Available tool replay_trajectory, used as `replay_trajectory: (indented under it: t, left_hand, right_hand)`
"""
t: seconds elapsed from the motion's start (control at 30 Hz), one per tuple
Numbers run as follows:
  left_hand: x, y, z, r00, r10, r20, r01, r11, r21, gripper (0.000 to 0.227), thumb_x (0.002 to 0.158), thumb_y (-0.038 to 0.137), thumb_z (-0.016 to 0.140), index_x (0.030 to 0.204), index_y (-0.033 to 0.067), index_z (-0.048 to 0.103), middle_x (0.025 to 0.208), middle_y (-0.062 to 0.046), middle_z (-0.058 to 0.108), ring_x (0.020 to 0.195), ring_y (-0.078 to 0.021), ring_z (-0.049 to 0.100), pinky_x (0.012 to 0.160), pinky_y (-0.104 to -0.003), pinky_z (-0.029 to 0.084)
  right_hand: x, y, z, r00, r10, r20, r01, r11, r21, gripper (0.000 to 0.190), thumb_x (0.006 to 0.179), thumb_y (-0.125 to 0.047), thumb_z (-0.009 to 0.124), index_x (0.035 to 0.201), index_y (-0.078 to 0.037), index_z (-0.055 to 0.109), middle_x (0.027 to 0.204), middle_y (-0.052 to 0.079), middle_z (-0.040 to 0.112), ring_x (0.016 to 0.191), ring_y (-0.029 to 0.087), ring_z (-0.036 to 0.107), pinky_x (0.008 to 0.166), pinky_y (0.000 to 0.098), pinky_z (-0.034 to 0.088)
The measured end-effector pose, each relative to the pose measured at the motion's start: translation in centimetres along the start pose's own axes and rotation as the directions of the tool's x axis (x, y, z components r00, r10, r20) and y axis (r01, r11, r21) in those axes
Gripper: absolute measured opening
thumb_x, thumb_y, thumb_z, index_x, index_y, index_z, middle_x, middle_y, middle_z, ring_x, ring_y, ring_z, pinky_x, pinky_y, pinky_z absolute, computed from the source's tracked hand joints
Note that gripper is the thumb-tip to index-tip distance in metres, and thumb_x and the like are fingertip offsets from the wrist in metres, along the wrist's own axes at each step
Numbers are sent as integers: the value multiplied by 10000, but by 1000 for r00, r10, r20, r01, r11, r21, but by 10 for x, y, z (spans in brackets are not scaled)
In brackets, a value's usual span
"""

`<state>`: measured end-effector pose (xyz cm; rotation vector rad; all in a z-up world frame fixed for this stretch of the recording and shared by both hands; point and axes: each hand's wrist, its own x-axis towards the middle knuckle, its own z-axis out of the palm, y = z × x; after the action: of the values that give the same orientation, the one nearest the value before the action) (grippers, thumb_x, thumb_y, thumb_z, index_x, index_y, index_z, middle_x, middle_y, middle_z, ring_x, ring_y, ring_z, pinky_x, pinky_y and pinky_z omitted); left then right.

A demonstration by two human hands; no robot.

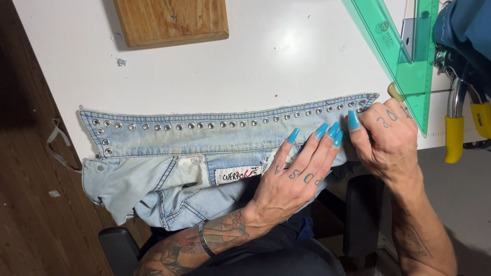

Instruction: Marking points on a denim garment for hardware placement using a ruler and pen

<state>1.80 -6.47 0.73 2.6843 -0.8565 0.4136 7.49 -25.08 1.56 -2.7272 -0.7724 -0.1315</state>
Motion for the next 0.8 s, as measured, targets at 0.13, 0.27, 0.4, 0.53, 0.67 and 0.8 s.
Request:
replay_trajectory:
  t: [0.13,0.27,0.4,0.53,0.67,0.8]
  left_hand:
    - [2,-1,-2,1000,0,-15,0,1000,3,304,960,214,414,1237,113,490,1282,-63,452,1195,-178,421,990,-375,376]
    - [2,-2,-2,997,2,-73,-9,996,-88,273,949,192,441,1194,114,534,1244,-56,494,1157,-165,475,946,-376,423]
    - [5,-3,-4,989,78,-129,-99,980,-172,260,931,128,412,1147,86,552,1199,-63,535,1115,-168,509,896,-378,471]
    - [1,1,-6,983,132,-131,-158,963,-218,271,934,149,421,1164,127,563,1212,-32,541,1123,-160,510,932,-351,447]
    - [3,2,-9,980,125,-157,-152,974,-170,262,939,161,423,1149,140,579,1196,-11,554,1121,-141,521,923,-311,431]
    - [4,5,-4,992,90,-87,-101,986,-132,302,937,140,375,1195,98,527,1237,-63,513,1154,-171,498,949,-359,428]
  right_hand:
    - [-6,7,3,995,43,-92,-32,993,117,310,931,-74,522,648,9,424,581,100,370,547,232,297,548,361,248]
    - [-6,5,-1,987,106,-121,-86,983,164,299,961,-107,437,703,36,479,605,106,376,575,253,297,596,363,260]
    - [-11,9,-3,982,126,-139,-106,984,143,324,972,-101,438,679,35,460,599,107,342,584,250,277,579,363,237]
    - [-15,10,-3,979,132,-156,-109,983,150,305,982,-99,432,739,49,543,616,108,375,604,254,298,590,358,258]
    - [-11,4,-4,984,117,-136,-94,981,167,303,967,-84,438,703,46,511,603,117,386,573,254,316,607,367,266]
    - [-8,-2,-6,989,100,-111,-82,984,158,332,956,-89,436,654,44,407,598,126,349,587,275,298,597,379,266]
